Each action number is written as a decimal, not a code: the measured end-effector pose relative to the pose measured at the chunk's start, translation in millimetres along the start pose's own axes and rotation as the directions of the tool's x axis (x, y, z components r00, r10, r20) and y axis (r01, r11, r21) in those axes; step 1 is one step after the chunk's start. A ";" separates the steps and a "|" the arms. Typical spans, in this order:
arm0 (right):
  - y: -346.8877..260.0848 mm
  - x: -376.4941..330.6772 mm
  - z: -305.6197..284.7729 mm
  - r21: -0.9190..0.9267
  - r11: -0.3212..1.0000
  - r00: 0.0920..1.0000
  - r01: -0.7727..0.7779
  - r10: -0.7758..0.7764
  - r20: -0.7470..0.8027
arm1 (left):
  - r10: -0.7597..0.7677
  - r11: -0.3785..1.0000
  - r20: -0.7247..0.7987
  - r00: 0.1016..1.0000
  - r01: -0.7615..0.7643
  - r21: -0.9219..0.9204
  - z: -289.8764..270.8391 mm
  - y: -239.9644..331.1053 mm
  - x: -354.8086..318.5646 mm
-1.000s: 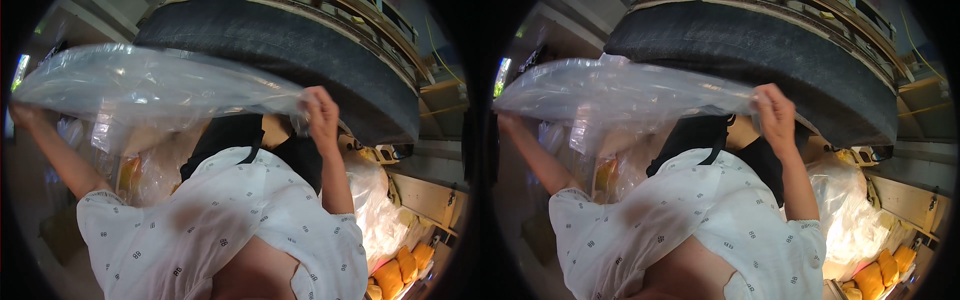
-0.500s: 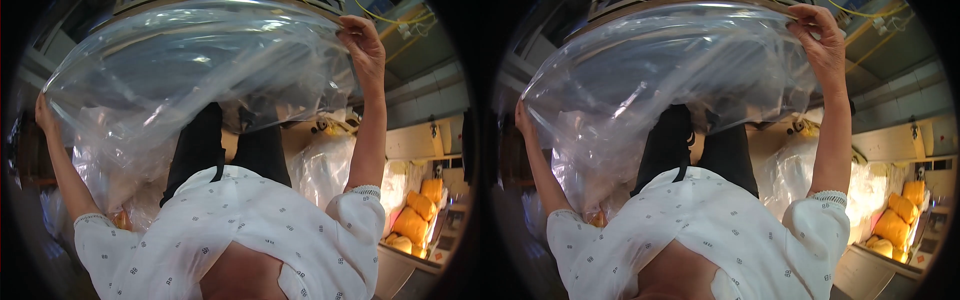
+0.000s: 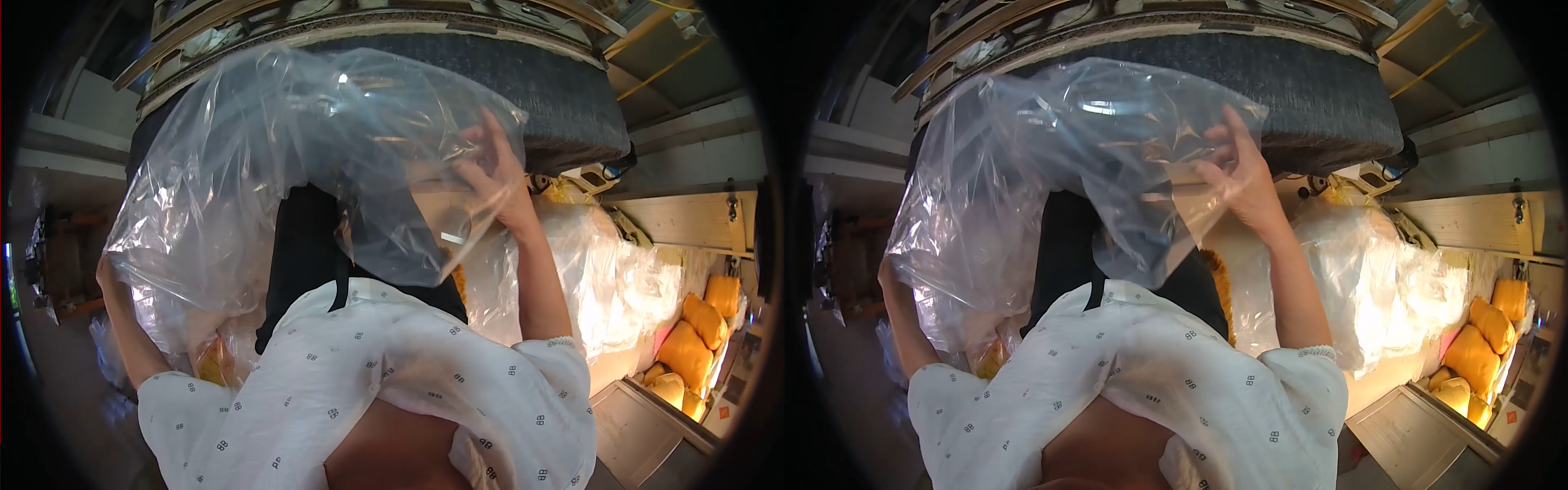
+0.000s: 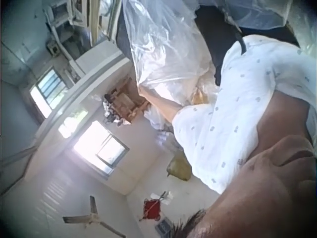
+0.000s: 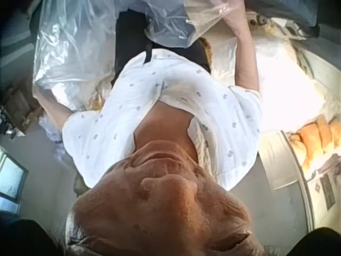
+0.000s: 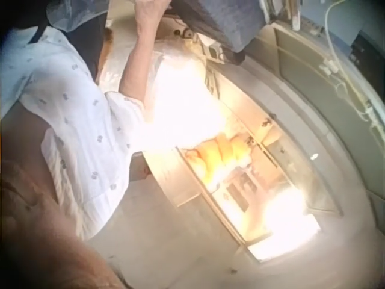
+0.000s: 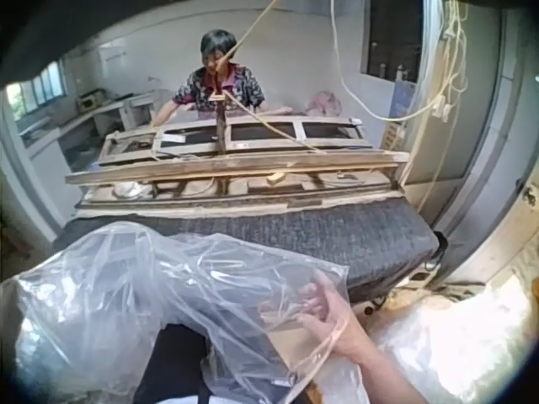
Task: Wrapping a large rectangular foam mattress or block with plastic sheeting.
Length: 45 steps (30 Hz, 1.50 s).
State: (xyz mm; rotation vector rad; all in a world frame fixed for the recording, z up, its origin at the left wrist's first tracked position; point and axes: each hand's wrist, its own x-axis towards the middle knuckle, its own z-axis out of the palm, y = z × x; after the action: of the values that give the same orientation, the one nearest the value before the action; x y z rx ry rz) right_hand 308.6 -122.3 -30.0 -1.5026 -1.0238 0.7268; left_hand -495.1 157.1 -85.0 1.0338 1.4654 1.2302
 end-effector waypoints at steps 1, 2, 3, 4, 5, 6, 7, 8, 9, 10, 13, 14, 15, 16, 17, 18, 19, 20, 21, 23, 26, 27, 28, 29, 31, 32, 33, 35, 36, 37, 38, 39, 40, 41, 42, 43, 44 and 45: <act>3.1 11.5 5.0 0.054 0.999 1.000 0.005 -0.007 0.027 | 0.034 0.956 -0.045 0.998 -0.019 0.293 -47.4 19.7 -1.6; 3.2 22.5 8.0 0.119 0.993 0.999 0.018 -0.014 -0.036 | 0.035 0.849 -0.050 0.998 -0.004 0.528 -34.1 34.3 19.7; 3.7 32.4 7.8 0.188 0.981 0.995 0.037 -0.019 -0.095 | 0.095 0.834 -0.039 0.995 -0.058 0.549 -29.6 33.7 15.3; 3.0 40.1 5.7 0.194 0.980 0.996 0.039 -0.022 -0.087 | 0.099 0.833 -0.048 0.994 -0.057 0.551 -28.3 18.8 -6.3; -0.4 46.7 4.3 0.245 0.969 0.997 0.033 -0.013 -0.081 | 0.341 0.465 -0.203 0.918 0.023 0.885 13.5 18.8 -5.8; -6.0 51.2 -0.1 0.286 0.958 0.996 0.029 -0.004 -0.086 | 0.596 0.018 -0.187 0.781 0.219 0.975 93.1 24.7 -11.3; -7.4 59.6 0.9 0.417 0.909 0.995 0.020 0.025 -0.100 | 0.678 0.021 -0.014 0.735 -0.001 1.000 122.1 47.7 -27.5; -14.3 65.8 7.0 0.428 0.904 0.998 0.007 0.022 -0.063 | 0.748 -0.004 0.137 0.650 -0.202 0.979 143.5 70.9 -49.1; -24.2 73.2 13.6 0.420 0.907 0.996 -0.001 0.039 -0.082 | 0.762 0.130 0.166 0.626 -0.398 0.908 207.6 98.9 -87.2; -30.2 77.7 22.6 0.412 0.911 0.994 -0.008 0.053 -0.096 | 0.733 0.406 0.073 0.676 -0.521 0.751 281.0 122.6 -134.7; -34.8 94.7 38.9 0.268 0.962 0.960 0.041 0.037 -0.279 | 0.715 0.587 0.409 0.567 -0.805 0.088 399.0 140.0 -243.1; -30.9 107.3 39.3 0.306 0.948 0.978 0.090 -0.026 -0.208 | 0.533 -0.099 0.818 0.217 -0.944 0.314 355.3 68.9 -254.7; -30.5 110.5 45.3 0.247 0.962 0.952 0.117 -0.038 -0.303 | 0.390 0.339 0.920 -0.031 -0.925 -0.174 424.8 131.6 -279.8; -28.3 115.7 41.2 0.110 0.977 0.949 0.182 -0.145 -0.282 | 0.499 0.247 0.864 -0.064 -0.945 -0.213 447.9 137.8 -316.7; -28.7 116.8 42.8 -0.035 0.983 0.946 0.180 -0.183 -0.267 | 0.508 0.325 0.859 -0.059 -0.911 -0.255 461.0 113.9 -336.0; -28.1 120.2 43.9 -0.190 0.964 0.936 0.188 -0.234 -0.261 | 0.466 0.443 0.885 -0.009 -0.863 -0.242 467.3 88.3 -345.5; -23.5 125.4 37.7 -0.436 0.821 0.879 0.369 -0.461 -0.125 | 0.411 0.429 0.912 0.023 -0.887 -0.171 471.2 65.6 -350.2; -20.7 128.7 35.8 -0.627 0.580 0.767 0.520 -0.641 0.044 | 0.355 0.413 0.934 0.048 -0.904 -0.111 477.1 44.4 -350.4; -29.7 127.4 44.9 -0.463 0.761 0.830 0.455 -0.550 -0.088 | 0.367 0.343 0.921 0.128 -0.939 -0.006 484.4 23.9 -348.7; -59.1 115.9 60.1 -0.507 0.630 0.728 0.588 -0.686 -0.009 | 0.397 0.275 0.887 0.238 -0.952 0.132 497.8 -1.8 -342.2; -27.7 153.1 21.4 -0.621 0.311 0.452 0.719 -0.889 0.078 | 0.531 0.171 0.718 0.450 -0.887 0.429 505.7 -9.2 -311.9; -46.3 146.6 27.4 -0.653 0.323 0.494 0.685 -0.865 0.090 | 0.593 0.130 0.667 0.451 -0.871 0.474 502.7 -5.1 -302.4; -64.5 139.4 34.9 -0.684 0.334 0.536 0.649 -0.839 0.099 | 0.651 0.093 0.612 0.449 -0.848 0.522 498.4 -2.1 -294.0; -90.0 126.2 56.5 -0.210 0.791 0.746 0.574 -0.611 -0.265 | 0.748 0.082 0.523 0.410 -0.838 0.540 493.5 1.0 -288.0; -131.0 122.4 69.3 -0.378 0.654 0.650 0.655 -0.743 -0.159 | 0.777 0.146 0.442 0.448 -0.812 0.565 467.1 15.5 -279.0; -141.5 118.8 75.0 -0.527 0.489 0.547 0.695 -0.835 -0.053 | 0.796 0.196 0.383 0.469 -0.798 0.570 451.1 25.5 -272.5; -143.3 122.0 80.1 -0.421 0.551 0.545 0.721 -0.825 -0.147 | 0.807 0.262 0.322 0.496 -0.789 0.556 436.6 34.3 -262.8; -147.9 130.4 89.7 -0.431 0.511 0.555 0.743 -0.832 -0.029 | 0.835 0.349 0.167 0.524 -0.740 0.575 401.2 55.5 -239.0; -150.4 133.7 95.5 -0.439 0.473 0.555 0.764 -0.829 0.073 | 0.856 0.372 0.074 0.512 -0.708 0.601 386.0 63.6 -222.8; -136.0 139.0 94.8 -0.449 0.520 0.639 0.727 -0.751 0.165 | 0.885 0.362 0.007 0.465 -0.698 0.617 387.8 64.7 -199.5; -126.9 143.0 114.1 -0.445 0.558 0.701 0.701 -0.656 0.280 | 0.902 0.373 -0.086 0.423 -0.665 0.647 378.2 62.1 -182.4; -134.4 129.7 140.2 -0.329 0.702 0.755 0.631 -0.459 0.468 | 0.867 0.399 -0.089 0.491 -0.575 0.714 368.1 64.0 -172.8; -145.5 116.0 172.4 -0.355 0.708 0.717 0.610 -0.302 0.629 | 0.829 0.407 -0.091 0.551 -0.486 0.773 352.2 64.3 -169.4; -142.9 112.0 197.5 -0.300 0.760 0.668 0.577 -0.228 0.709 | 0.778 0.400 -0.030 0.627 -0.459 0.793 337.7 56.3 -162.3; -140.6 111.7 214.1 -0.257 0.779 0.605 0.572 -0.188 0.774 | 0.729 0.418 -0.023 0.684 -0.419 0.806 328.6 45.6 -158.8; -132.3 117.0 222.2 -0.233 0.778 0.578 0.584 -0.197 0.792 | 0.733 0.414 0.026 0.680 -0.477 0.775 325.7 49.0 -169.6; -126.7 118.0 223.1 -0.238 0.814 0.638 0.530 -0.197 0.745 | 0.742 0.406 0.073 0.667 -0.532 0.743 326.1 60.1 -182.9; -123.2 118.9 225.4 -0.212 0.848 0.676 0.485 -0.210 0.706 | 0.813 0.356 0.106 0.572 -0.633 0.688 329.7 60.8 -190.2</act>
State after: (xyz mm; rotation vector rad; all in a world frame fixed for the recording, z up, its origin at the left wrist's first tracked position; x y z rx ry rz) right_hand 136.8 84.3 59.0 -1.3013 -2.0595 0.8218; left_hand -130.4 49.9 -21.3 2.3264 1.7569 1.5035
